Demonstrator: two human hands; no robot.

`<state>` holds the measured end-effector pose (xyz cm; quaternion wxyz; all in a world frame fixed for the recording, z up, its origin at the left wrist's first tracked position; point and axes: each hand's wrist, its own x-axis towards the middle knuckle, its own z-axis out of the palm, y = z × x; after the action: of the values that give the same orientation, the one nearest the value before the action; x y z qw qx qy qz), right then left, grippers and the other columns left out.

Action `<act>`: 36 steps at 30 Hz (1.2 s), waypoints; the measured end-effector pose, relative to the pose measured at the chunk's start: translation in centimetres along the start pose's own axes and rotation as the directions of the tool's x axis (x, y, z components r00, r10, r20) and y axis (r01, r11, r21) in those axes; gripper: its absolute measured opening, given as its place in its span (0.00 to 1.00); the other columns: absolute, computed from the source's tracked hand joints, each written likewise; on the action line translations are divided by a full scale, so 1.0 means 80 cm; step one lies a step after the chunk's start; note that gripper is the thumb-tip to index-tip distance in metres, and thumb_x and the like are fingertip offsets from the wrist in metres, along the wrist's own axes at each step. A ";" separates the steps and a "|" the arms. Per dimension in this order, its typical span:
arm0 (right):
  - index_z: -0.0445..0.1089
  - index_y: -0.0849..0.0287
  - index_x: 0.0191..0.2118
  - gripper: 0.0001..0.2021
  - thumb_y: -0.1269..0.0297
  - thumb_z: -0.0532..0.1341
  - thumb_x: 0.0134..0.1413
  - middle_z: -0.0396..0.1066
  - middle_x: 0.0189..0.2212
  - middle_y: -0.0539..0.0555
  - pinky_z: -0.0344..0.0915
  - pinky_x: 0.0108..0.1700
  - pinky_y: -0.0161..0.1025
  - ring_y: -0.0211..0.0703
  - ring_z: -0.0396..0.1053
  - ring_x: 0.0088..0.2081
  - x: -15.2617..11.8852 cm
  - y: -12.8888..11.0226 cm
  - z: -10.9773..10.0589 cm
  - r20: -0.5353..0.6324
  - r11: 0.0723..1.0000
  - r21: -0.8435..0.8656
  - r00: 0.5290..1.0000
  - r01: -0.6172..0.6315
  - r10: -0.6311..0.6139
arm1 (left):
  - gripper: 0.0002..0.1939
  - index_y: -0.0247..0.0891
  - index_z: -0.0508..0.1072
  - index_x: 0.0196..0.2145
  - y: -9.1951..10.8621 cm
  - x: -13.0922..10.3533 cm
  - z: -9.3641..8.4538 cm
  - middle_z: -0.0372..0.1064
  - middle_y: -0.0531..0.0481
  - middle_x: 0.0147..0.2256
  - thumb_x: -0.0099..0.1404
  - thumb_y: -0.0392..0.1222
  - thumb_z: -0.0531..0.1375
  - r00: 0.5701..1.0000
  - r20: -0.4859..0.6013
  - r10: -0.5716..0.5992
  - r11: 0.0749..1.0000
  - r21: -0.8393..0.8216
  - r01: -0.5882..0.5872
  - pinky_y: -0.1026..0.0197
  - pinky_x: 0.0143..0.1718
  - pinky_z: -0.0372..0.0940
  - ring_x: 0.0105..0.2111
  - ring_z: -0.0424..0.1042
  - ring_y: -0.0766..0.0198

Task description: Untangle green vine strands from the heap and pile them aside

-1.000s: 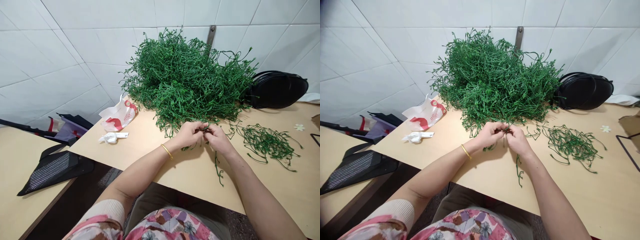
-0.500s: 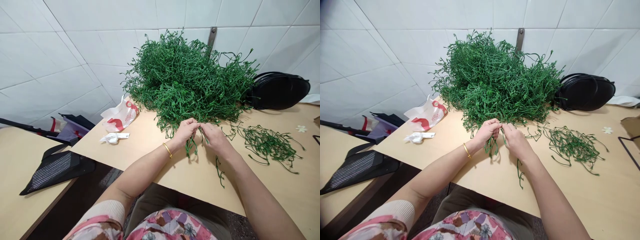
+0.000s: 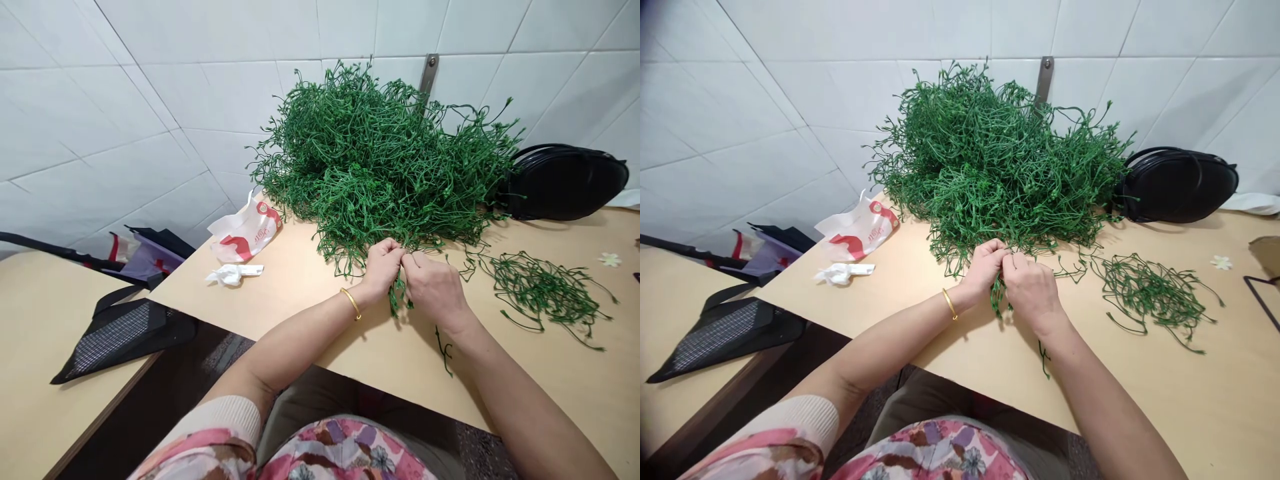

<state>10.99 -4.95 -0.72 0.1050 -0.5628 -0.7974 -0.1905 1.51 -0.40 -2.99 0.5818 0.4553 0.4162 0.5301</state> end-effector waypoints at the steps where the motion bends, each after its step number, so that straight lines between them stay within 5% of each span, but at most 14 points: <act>1: 0.69 0.63 0.33 0.12 0.76 0.48 0.54 0.68 0.26 0.58 0.41 0.24 0.39 0.38 0.59 0.22 -0.001 -0.001 0.000 -0.007 1.000 -0.002 1.000 0.003 -0.003 | 0.09 0.35 0.57 0.18 -0.001 0.000 0.000 0.51 0.59 0.18 0.52 0.31 0.55 1.000 -0.002 0.015 1.000 0.017 -0.015 0.68 0.21 0.47 0.20 0.50 0.75; 5: 0.68 0.62 0.30 0.11 0.75 0.49 0.52 0.67 0.24 0.56 0.41 0.25 0.39 0.37 0.56 0.21 -0.011 -0.016 -0.009 -0.071 0.997 0.065 0.997 0.040 -0.035 | 0.10 0.35 0.58 0.18 0.004 0.009 -0.008 0.52 0.58 0.18 0.53 0.30 0.55 0.997 -0.066 0.030 0.998 0.055 -0.026 0.68 0.22 0.49 0.20 0.51 0.75; 8: 0.66 0.59 0.26 0.11 0.73 0.49 0.53 0.65 0.21 0.53 0.46 0.25 0.38 0.37 0.56 0.21 -0.015 -0.025 -0.019 -0.184 0.949 0.280 0.978 0.144 -0.095 | 0.10 0.35 0.58 0.19 0.012 0.014 -0.013 0.50 0.59 0.16 0.55 0.31 0.55 0.980 -0.194 -0.030 0.997 0.057 0.042 0.68 0.21 0.47 0.18 0.49 0.75; 9: 0.66 0.58 0.26 0.11 0.71 0.49 0.54 0.64 0.21 0.53 0.48 0.26 0.37 0.37 0.57 0.22 -0.014 -0.023 -0.021 -0.231 0.911 0.388 0.972 0.140 -0.051 | 0.10 0.35 0.58 0.19 0.016 0.012 -0.013 0.50 0.60 0.16 0.55 0.31 0.56 0.990 -0.138 -0.023 0.999 0.033 0.028 0.68 0.21 0.47 0.18 0.49 0.75; 11: 0.65 0.57 0.29 0.09 0.65 0.51 0.57 0.63 0.21 0.51 0.51 0.26 0.35 0.37 0.57 0.23 -0.009 -0.008 -0.018 -0.273 0.767 0.642 0.935 0.004 0.224 | 0.10 0.35 0.59 0.20 0.021 0.005 -0.010 0.50 0.60 0.16 0.55 0.34 0.57 0.999 0.033 -0.025 0.998 -0.055 0.026 0.68 0.20 0.47 0.17 0.49 0.76; 13: 0.64 0.56 0.31 0.08 0.58 0.54 0.56 0.60 0.21 0.48 0.52 0.24 0.35 0.36 0.55 0.21 -0.002 0.013 -0.008 -0.176 0.513 0.845 0.827 -0.150 0.533 | 0.12 0.36 0.59 0.21 0.023 -0.002 -0.007 0.49 0.60 0.15 0.55 0.39 0.59 0.969 0.234 -0.079 0.983 -0.144 0.115 0.68 0.19 0.46 0.15 0.49 0.75; 16: 0.66 0.57 0.31 0.11 0.55 0.55 0.55 0.59 0.21 0.48 0.56 0.27 0.36 0.37 0.57 0.23 0.003 0.035 0.009 -0.033 0.308 0.924 0.756 -0.225 0.654 | 0.12 0.36 0.62 0.23 0.019 -0.004 -0.010 0.49 0.61 0.15 0.51 0.41 0.63 0.924 0.351 -0.154 0.955 -0.188 0.230 0.69 0.19 0.47 0.15 0.50 0.76; 19: 0.67 0.57 0.29 0.11 0.56 0.55 0.55 0.67 0.27 0.53 0.62 0.37 0.40 0.41 0.65 0.32 0.004 0.032 0.018 0.029 0.277 0.932 0.813 -0.232 0.582 | 0.12 0.34 0.65 0.24 0.011 0.004 -0.017 0.54 0.59 0.16 0.48 0.41 0.66 0.927 0.330 -0.178 0.949 -0.192 0.250 0.69 0.20 0.50 0.17 0.53 0.76; 22: 0.65 0.57 0.32 0.09 0.56 0.56 0.53 0.69 0.25 0.51 0.63 0.32 0.39 0.39 0.65 0.27 0.006 0.019 0.021 0.228 0.042 0.961 0.867 -0.274 0.443 | 0.13 0.34 0.67 0.25 0.007 0.008 -0.020 0.57 0.58 0.17 0.46 0.41 0.67 0.944 0.300 -0.138 0.960 -0.196 0.202 0.69 0.20 0.50 0.17 0.55 0.76; 24: 0.65 0.58 0.33 0.11 0.55 0.57 0.50 0.66 0.21 0.49 0.58 0.24 0.35 0.34 0.60 0.20 0.007 0.014 0.021 0.349 -0.131 0.937 0.860 -0.324 0.371 | 0.13 0.33 0.68 0.25 0.008 0.006 -0.019 0.57 0.59 0.16 0.46 0.43 0.67 0.960 0.265 -0.087 0.976 -0.169 0.135 0.69 0.19 0.48 0.16 0.54 0.77; 27: 0.65 0.60 0.30 0.12 0.56 0.61 0.45 0.64 0.20 0.47 0.48 0.19 0.32 0.29 0.51 0.17 0.009 0.014 0.019 0.421 -0.268 0.899 0.856 -0.347 0.301 | 0.13 0.32 0.69 0.24 0.011 0.002 -0.016 0.57 0.58 0.15 0.48 0.44 0.66 0.971 0.238 -0.005 0.988 -0.150 0.042 0.69 0.19 0.47 0.16 0.53 0.77; 36: 0.64 0.59 0.29 0.10 0.64 0.62 0.37 0.55 0.18 0.42 0.40 0.20 0.32 0.28 0.43 0.17 0.011 0.020 0.015 0.463 -0.314 0.864 0.865 -0.393 0.193 | 0.12 0.35 0.65 0.26 0.012 0.001 -0.016 0.52 0.61 0.14 0.49 0.39 0.65 0.943 0.306 -0.130 0.949 -0.237 0.207 0.69 0.18 0.48 0.15 0.54 0.75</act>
<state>12.23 -3.25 -1.20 0.4911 -0.4596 -0.4761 0.5664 0.08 -0.15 -2.37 0.7352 0.4073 0.2904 0.4575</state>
